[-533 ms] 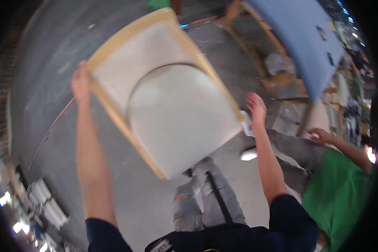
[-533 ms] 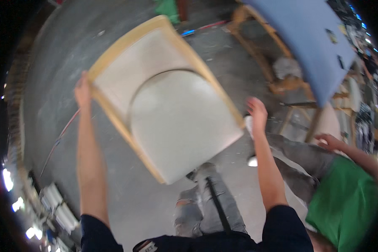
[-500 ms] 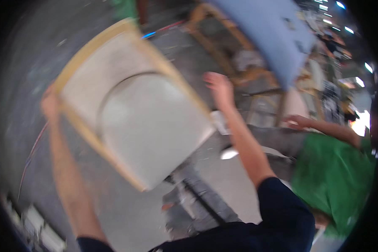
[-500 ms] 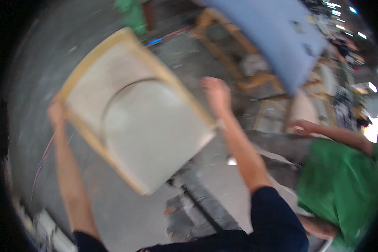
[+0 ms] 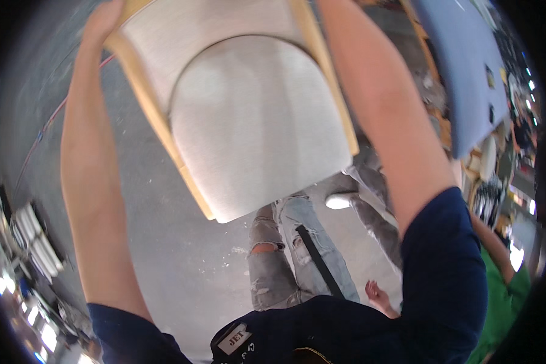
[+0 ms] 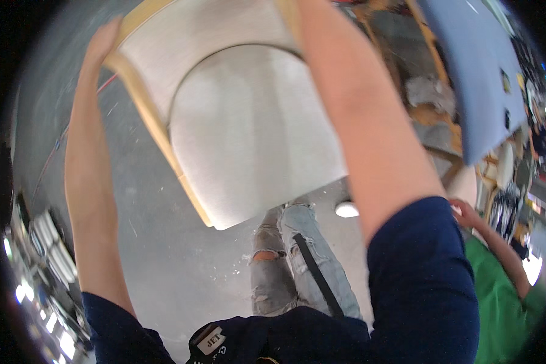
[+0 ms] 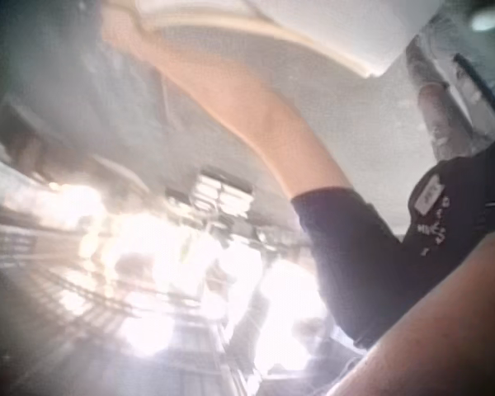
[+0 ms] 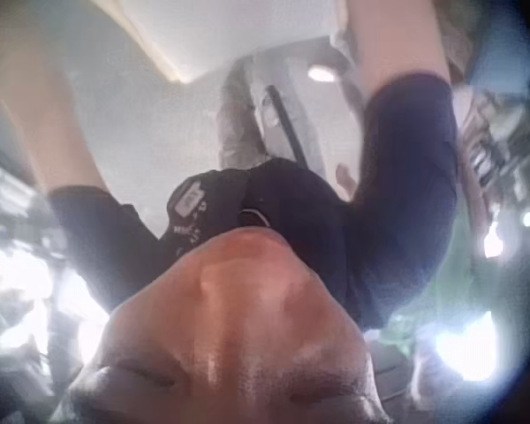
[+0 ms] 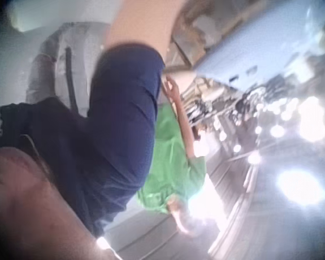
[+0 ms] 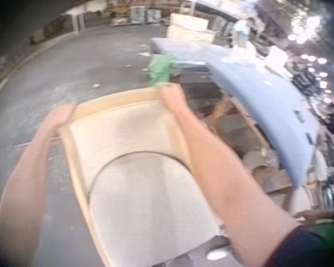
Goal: The person removes a cushion from a wooden chair, staples fabric onto the foam, trims excess fabric with a utility knife, and places the cushion back onto the chair frame.
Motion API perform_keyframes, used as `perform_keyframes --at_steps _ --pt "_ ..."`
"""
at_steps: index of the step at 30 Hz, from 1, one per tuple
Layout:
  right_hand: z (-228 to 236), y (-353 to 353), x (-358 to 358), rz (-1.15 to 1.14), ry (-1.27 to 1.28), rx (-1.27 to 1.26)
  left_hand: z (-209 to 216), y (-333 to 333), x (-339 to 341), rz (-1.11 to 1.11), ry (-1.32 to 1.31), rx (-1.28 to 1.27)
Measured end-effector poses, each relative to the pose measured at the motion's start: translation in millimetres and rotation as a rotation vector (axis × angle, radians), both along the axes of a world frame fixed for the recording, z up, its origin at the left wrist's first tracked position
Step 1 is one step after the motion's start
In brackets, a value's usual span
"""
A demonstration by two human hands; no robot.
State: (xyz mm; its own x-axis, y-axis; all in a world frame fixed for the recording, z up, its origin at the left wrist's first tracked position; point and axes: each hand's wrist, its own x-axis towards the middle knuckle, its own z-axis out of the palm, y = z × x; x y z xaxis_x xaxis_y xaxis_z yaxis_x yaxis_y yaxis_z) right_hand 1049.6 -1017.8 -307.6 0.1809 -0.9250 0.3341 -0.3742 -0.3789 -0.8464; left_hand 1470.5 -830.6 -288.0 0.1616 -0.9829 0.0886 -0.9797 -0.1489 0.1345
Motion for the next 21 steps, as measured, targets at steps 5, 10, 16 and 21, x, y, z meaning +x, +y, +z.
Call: perform_keyframes --at_steps 5,10,16,21 --pt "-22 -3 -1 0.065 -0.110 -0.052 -4 14 -51 0.054 -0.238 -0.003" --pt "-20 -13 -15 0.057 -0.171 -0.072 -10 12 -63 0.068 -0.384 -0.121" --pt "-30 -22 -14 0.145 -0.269 -0.149 -7 22 -80 0.108 -0.394 -0.129" --pt "-20 -1 -16 0.115 -0.218 -0.073 -5 31 -80 0.131 -0.470 -0.137"
